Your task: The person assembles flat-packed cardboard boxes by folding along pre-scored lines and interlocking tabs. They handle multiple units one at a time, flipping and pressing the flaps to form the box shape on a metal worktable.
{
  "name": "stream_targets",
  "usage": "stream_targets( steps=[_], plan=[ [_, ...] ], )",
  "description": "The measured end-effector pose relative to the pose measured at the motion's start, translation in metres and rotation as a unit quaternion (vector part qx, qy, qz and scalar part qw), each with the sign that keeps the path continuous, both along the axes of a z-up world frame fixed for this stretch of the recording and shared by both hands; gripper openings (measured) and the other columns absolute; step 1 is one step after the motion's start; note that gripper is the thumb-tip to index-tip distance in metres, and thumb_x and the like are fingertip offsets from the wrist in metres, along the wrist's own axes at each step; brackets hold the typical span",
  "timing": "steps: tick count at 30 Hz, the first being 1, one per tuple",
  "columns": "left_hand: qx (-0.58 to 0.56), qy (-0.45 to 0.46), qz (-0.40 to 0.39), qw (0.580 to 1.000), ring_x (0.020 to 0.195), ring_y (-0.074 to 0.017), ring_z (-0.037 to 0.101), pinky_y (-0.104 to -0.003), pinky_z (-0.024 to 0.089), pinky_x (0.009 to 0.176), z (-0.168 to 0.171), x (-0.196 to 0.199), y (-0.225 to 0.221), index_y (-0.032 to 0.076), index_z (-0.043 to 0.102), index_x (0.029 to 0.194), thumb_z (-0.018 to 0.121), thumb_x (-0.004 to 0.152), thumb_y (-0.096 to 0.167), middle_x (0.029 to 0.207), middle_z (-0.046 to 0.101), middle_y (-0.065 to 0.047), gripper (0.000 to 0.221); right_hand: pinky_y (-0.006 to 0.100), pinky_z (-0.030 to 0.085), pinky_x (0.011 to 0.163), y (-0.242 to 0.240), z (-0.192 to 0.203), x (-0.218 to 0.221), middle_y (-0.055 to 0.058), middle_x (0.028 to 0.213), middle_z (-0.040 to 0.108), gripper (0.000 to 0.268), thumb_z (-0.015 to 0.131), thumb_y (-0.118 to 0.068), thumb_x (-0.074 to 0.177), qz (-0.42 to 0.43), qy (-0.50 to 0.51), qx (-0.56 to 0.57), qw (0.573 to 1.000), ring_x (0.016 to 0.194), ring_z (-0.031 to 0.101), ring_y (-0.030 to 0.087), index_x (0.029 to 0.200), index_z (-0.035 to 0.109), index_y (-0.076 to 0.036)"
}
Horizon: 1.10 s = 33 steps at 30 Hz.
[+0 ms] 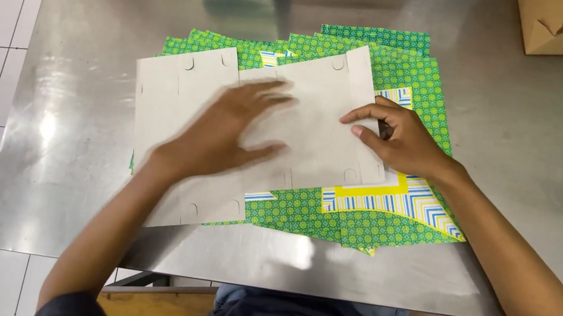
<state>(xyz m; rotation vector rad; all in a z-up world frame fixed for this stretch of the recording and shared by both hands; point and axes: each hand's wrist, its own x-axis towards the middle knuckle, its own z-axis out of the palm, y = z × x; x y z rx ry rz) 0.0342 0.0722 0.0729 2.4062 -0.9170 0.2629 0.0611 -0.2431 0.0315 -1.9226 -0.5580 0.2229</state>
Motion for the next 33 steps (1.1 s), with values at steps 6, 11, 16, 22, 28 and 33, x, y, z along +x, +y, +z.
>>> stream_targets(
  steps=[6, 11, 16, 22, 28, 33],
  plan=[
    [0.025, 0.116, -0.155, 0.981, 0.155, -0.0373, 0.025, -0.060, 0.017, 0.126, -0.040, 0.014, -0.080, 0.012, 0.033, 0.158, 0.073, 0.093, 0.051, 0.165, 0.032, -0.017, 0.086, 0.038, 0.047, 0.061, -0.001, 0.017, -0.002, 0.010, 0.076, 0.050, 0.029, 0.072, -0.008, 0.089, 0.032, 0.010, -0.093, 0.995, 0.067, 0.057, 0.023, 0.118, 0.072, -0.005],
    [0.115, 0.108, -0.119, 0.980, 0.160, -0.0345, 0.011, -0.055, 0.002, 0.129, -0.061, 0.019, -0.086, 0.019, 0.018, 0.166, 0.061, 0.093, 0.072, 0.172, 0.016, -0.017, 0.100, 0.042, 0.046, 0.054, -0.009, 0.044, -0.001, 0.019, 0.064, 0.064, 0.039, 0.073, -0.010, 0.086, 0.069, 0.104, -0.168, 0.978, 0.052, 0.058, 0.028, 0.121, 0.061, 0.003],
    [0.121, 0.064, -0.123, 0.983, 0.162, -0.0287, 0.007, -0.048, 0.002, 0.133, -0.060, 0.022, -0.077, 0.007, 0.021, 0.162, 0.057, 0.097, 0.073, 0.172, 0.010, -0.015, 0.099, 0.031, 0.049, 0.073, -0.007, 0.061, 0.002, 0.001, 0.098, 0.063, 0.132, 0.098, -0.042, 0.059, 0.134, 0.199, -0.389, 0.889, 0.084, 0.057, 0.018, 0.166, 0.021, -0.032],
    [0.122, 0.060, -0.094, 0.986, 0.161, -0.0288, 0.012, -0.047, 0.003, 0.132, -0.060, 0.027, -0.073, 0.007, 0.026, 0.161, 0.055, 0.096, 0.074, 0.171, 0.016, -0.015, 0.099, 0.032, 0.046, 0.074, -0.005, 0.054, 0.001, -0.002, 0.095, 0.058, 0.110, 0.088, -0.044, 0.074, 0.141, 0.169, -0.435, 0.873, 0.079, 0.055, 0.018, 0.165, 0.026, -0.040],
    [0.151, 0.060, -0.099, 0.982, 0.161, -0.0287, 0.006, -0.047, -0.001, 0.132, -0.061, 0.029, -0.073, 0.008, 0.022, 0.164, 0.051, 0.098, 0.076, 0.172, 0.011, -0.015, 0.099, 0.028, 0.046, 0.057, -0.023, 0.039, 0.011, -0.003, 0.084, 0.066, 0.069, 0.082, -0.038, 0.078, 0.134, 0.168, -0.295, 0.931, 0.063, 0.051, 0.013, 0.145, 0.065, -0.032],
    [0.128, 0.062, -0.103, 0.984, 0.162, -0.0299, 0.009, -0.049, 0.001, 0.132, -0.061, 0.028, -0.072, 0.008, 0.025, 0.163, 0.053, 0.098, 0.074, 0.172, 0.013, -0.015, 0.096, 0.027, 0.043, 0.053, -0.030, 0.005, 0.010, -0.004, 0.060, 0.063, 0.034, 0.078, -0.028, 0.087, 0.094, -0.071, -0.233, 0.965, 0.055, 0.053, 0.010, 0.120, 0.078, -0.021]
  ],
)
